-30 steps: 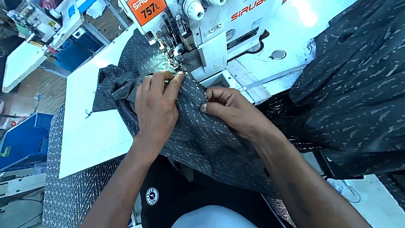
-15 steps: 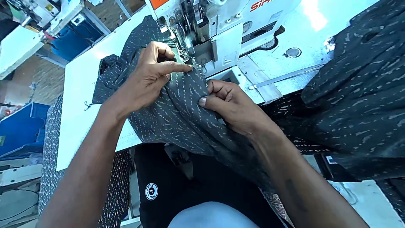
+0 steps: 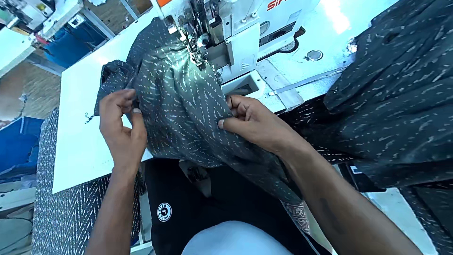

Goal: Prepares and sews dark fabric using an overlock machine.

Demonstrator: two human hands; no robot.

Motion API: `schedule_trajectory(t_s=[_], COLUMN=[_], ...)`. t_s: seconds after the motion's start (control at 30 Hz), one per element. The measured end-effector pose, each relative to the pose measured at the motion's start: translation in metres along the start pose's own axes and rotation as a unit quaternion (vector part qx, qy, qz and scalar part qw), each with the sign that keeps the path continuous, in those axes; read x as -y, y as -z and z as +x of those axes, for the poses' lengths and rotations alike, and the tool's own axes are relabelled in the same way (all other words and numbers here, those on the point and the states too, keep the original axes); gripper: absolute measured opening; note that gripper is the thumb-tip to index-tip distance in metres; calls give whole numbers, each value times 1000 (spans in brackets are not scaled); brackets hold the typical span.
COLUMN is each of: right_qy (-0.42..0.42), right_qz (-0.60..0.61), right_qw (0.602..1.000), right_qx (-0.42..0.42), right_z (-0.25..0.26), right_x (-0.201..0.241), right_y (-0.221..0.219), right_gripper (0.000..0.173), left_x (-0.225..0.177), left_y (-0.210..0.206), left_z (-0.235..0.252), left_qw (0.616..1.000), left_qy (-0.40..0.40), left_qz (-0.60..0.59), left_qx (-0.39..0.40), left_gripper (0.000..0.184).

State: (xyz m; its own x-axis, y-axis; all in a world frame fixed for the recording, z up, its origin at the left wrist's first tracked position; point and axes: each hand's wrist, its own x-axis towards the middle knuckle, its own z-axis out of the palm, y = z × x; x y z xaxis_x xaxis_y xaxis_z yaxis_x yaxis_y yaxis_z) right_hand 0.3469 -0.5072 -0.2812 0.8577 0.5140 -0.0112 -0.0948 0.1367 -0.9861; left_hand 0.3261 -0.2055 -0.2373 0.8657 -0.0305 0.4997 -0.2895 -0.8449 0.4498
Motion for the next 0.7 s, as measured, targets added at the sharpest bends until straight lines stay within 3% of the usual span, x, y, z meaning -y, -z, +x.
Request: schedule_trajectory(t_s=[0.1, 0.17, 0.27, 0.33, 0.43, 0.53, 0.63, 0.7], right_qy=[4, 25, 83, 112, 124, 121, 84, 29], right_qz=[-42, -117, -322, -404, -444, -400, -133, -76], right_qw=[999, 989, 919, 873, 849, 874, 974, 990], right_qx=[-23, -85, -211, -250, -258, -248, -161, -114], right_z=[4, -2, -25, -43, -50, -61, -70, -57], right_x=[-3, -8, -15, -18, -25, -11, 11, 6], right_y=[-6, -10, -16, -17, -12, -20, -33, -31], right_gripper=[9, 14, 29, 27, 9, 11, 21, 34], left_x=[3, 11, 19, 19, 22, 21, 25, 29], left_y=[13, 6, 3, 8, 8, 10, 13, 11], left_z=[-15, -39, -67, -75, -80, -81, -81, -82], left_qw=[978, 967, 981, 988, 993, 994, 991, 990], left_qy=[147, 161, 112, 119, 114, 92, 91, 98], left_qz=[36, 71, 101, 64, 33, 66, 98, 103], left_qx=[145, 185, 119, 77, 17, -2, 6, 10], left_gripper=[62, 55, 20, 17, 17, 19, 20, 20])
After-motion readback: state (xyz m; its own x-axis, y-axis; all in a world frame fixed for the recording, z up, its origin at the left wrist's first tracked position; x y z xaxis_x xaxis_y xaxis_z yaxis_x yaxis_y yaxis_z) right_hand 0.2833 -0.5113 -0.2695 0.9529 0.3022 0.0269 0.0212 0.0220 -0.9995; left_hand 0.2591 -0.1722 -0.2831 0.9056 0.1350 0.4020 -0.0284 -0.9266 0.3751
